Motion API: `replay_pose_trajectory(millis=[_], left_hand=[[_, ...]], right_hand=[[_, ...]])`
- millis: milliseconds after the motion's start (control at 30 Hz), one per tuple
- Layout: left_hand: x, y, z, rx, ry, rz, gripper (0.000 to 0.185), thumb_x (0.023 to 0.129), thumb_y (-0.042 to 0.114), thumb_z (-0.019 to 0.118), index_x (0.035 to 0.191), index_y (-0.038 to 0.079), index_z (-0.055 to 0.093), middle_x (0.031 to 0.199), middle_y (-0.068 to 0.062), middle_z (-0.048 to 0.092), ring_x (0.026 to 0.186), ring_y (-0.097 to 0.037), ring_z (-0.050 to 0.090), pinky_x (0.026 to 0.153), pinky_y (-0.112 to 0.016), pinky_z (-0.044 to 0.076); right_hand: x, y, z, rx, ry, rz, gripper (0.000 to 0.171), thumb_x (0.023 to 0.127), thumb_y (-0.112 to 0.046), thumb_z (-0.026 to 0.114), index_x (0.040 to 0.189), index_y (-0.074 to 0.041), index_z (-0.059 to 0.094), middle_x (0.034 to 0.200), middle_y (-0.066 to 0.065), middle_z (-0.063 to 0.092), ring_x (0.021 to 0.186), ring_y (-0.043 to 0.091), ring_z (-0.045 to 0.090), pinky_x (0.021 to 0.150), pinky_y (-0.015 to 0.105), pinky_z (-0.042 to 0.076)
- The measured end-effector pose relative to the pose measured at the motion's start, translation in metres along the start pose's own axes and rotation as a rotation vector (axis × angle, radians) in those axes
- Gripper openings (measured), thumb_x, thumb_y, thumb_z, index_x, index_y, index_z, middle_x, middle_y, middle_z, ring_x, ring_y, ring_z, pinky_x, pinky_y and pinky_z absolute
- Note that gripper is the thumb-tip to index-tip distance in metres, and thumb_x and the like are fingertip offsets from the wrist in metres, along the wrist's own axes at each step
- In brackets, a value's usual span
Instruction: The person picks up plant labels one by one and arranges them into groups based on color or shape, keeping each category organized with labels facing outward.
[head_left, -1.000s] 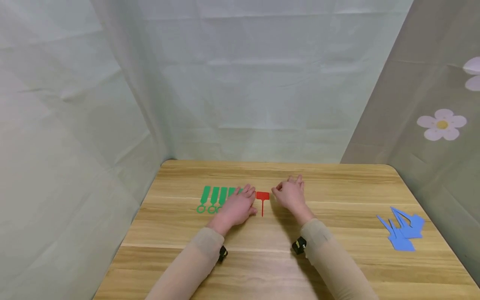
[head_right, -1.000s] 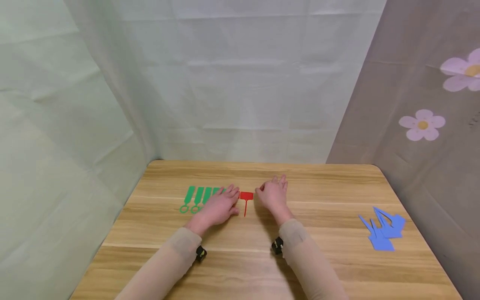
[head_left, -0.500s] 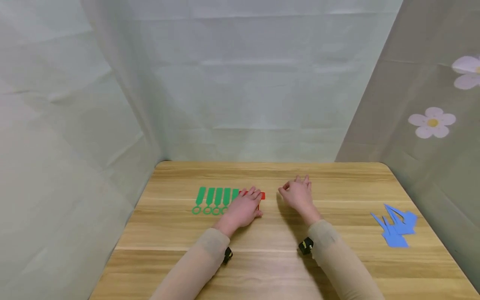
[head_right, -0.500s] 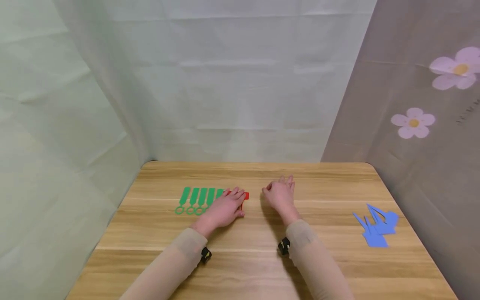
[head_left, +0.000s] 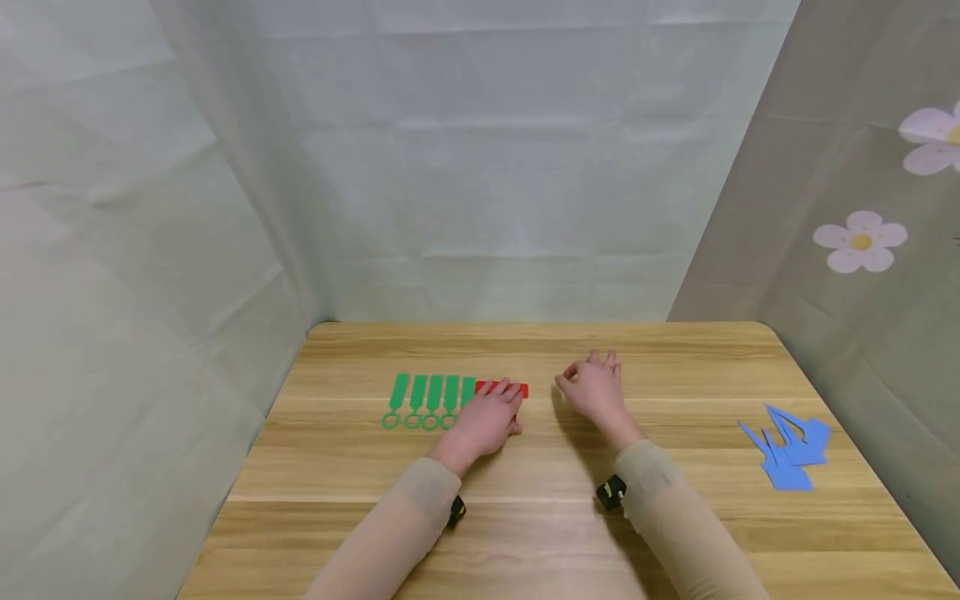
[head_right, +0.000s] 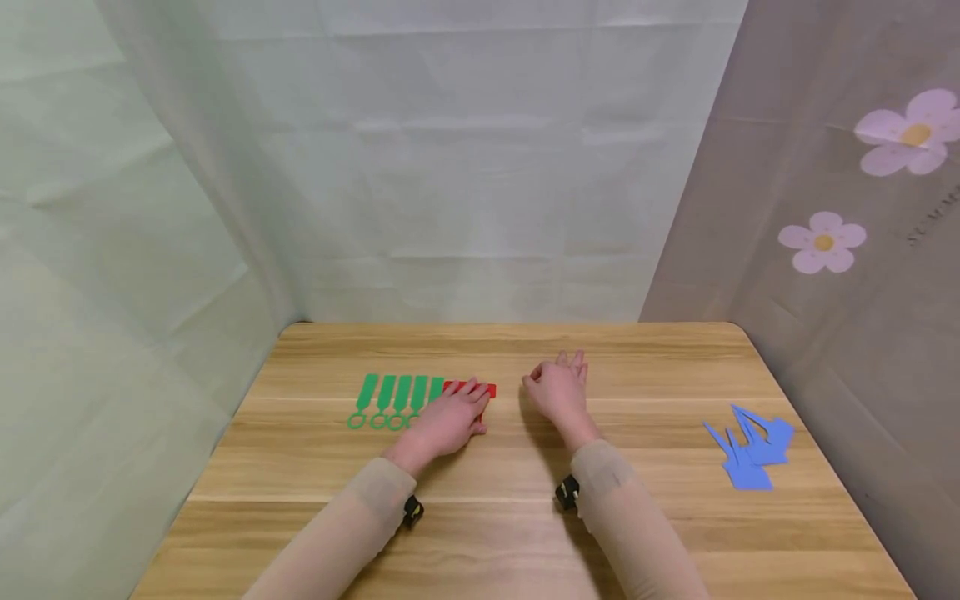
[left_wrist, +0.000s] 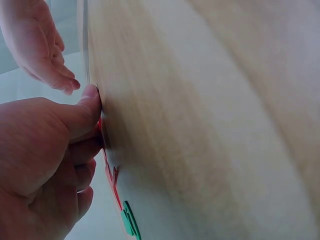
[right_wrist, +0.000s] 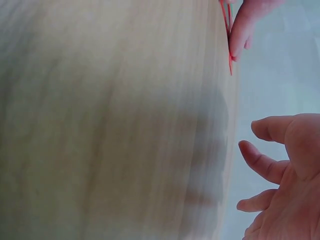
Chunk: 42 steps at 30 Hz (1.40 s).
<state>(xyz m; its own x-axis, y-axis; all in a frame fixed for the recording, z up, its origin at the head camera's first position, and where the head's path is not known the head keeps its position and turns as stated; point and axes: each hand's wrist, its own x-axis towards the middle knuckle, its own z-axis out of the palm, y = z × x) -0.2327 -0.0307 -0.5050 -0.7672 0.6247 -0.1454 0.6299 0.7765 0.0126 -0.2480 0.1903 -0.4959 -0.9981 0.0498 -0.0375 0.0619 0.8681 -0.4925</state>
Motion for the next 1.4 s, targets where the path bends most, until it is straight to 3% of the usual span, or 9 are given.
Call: replay_pose_trajectory(millis=[333,733,967,1400], left_hand=[[0.003,0.003,0.002,-0.006,-0.017,-0.022,0.063,0.109,0.04,0.062,0.161,0.006,0.049,0.169,-0.01,0.042,0.16,-0.028,0.029,0.131,-0.046,0.024],[0.004,0.006,0.0,-0.015,-0.045,-0.052,0.063,0.109,0.039,0.062,0.161,0.007,0.049,0.17,-0.009,0.041,0.161,-0.027,0.028,0.131,-0.045,0.023],[0.002,0.008,-0.004,-0.037,-0.068,-0.065,0.064,0.109,0.037,0.063,0.162,0.007,0.047,0.171,-0.008,0.039,0.162,-0.027,0.025,0.131,-0.045,0.021],[0.0,0.012,-0.003,-0.057,-0.077,-0.077,0.065,0.108,0.037,0.064,0.163,0.007,0.046,0.171,-0.009,0.038,0.162,-0.027,0.024,0.131,-0.046,0.021]], right_hand=[[-0.004,0.006,0.0,-0.004,0.003,0.007,0.03,0.106,-0.034,0.066,0.105,-0.006,0.078,0.164,0.043,0.025,0.154,0.066,0.0,0.127,0.071,0.004],[-0.009,0.015,-0.004,0.009,-0.008,0.019,0.032,0.106,-0.033,0.066,0.111,-0.003,0.076,0.162,0.045,0.026,0.154,0.067,-0.001,0.127,0.07,0.001],[-0.013,0.025,-0.011,-0.018,-0.007,-0.004,0.035,0.107,-0.033,0.064,0.117,-0.001,0.075,0.161,0.046,0.027,0.153,0.068,0.005,0.127,0.07,0.007],[-0.048,0.067,-0.044,-0.041,0.014,-0.053,0.045,0.107,-0.031,0.063,0.133,0.005,0.068,0.157,0.049,0.03,0.147,0.075,0.009,0.117,0.082,0.017]])
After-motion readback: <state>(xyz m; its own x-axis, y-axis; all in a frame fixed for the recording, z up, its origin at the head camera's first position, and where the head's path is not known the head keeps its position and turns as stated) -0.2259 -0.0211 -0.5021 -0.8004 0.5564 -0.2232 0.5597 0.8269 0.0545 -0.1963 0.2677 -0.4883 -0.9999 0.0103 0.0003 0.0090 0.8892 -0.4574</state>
